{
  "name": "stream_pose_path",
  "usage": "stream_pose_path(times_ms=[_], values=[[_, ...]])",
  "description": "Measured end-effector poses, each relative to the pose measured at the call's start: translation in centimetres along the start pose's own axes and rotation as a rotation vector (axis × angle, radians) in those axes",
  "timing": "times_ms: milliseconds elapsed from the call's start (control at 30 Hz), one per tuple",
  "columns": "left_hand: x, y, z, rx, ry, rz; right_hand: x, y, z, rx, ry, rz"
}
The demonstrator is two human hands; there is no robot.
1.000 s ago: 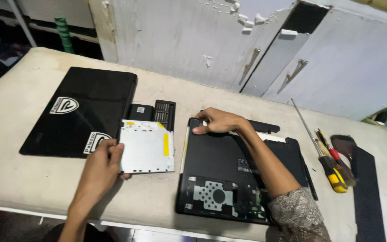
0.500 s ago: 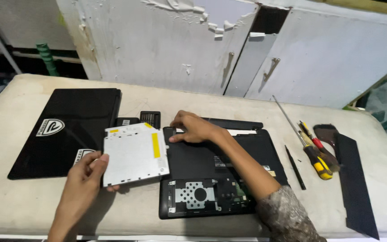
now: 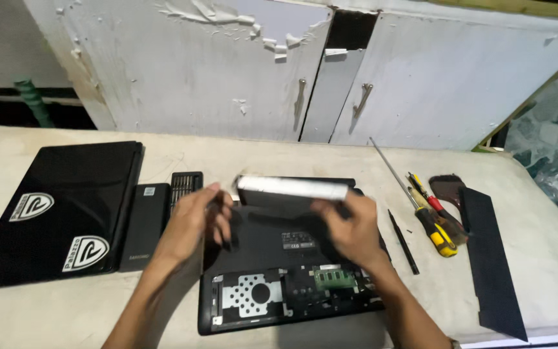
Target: The person disassembles a white laptop by removing the battery, unscrewing the back cover, and taking out the hard drive. They use a screwdriver to remove screws and place the removed parts on the table.
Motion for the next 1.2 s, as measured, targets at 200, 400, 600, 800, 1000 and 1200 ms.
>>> stream_pose_path(times_ms=[200, 400, 600, 800, 1000, 1200], values=[[2.1, -3.9, -0.3, 0.199, -0.567, -0.059, 1.3, 0.5, -6.3, 0.598, -0.669, -0.147], [0.5, -4.7, 2.4, 0.287, -0.355, -0.055, 2.1, 2.6, -7.2, 0.661, -0.891, -0.090], [3.2, -2.5, -0.8, 0.371, -0.374, -0.034, 2.1, 4.8, -3.6, 0.085, 0.500, -0.151], [4.6, -0.1, -0.2, 0.477, -0.084, 0.317, 2.8, 1.4, 3.9, -0.450, 0.619, 0.112], [4.2, -0.3, -0.2, 0.485, -0.245, 0.223, 3.4, 2.7, -1.0, -0.354, 0.825, 0.132], [4.9, 0.5, -1.5, 0.625, -0.363, 0.367, 2.6, 2.3, -0.4, 0.122, 0.217, -0.312]])
Point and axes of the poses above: each hand's wrist, its own y-axis away from the middle knuckle, its own x-axis out of the palm, z = x × y, the point moved 3 cm from there along -y, towards the middle knuckle, and after that the axes turned 14 degrees about z, right-handed, at the moved point
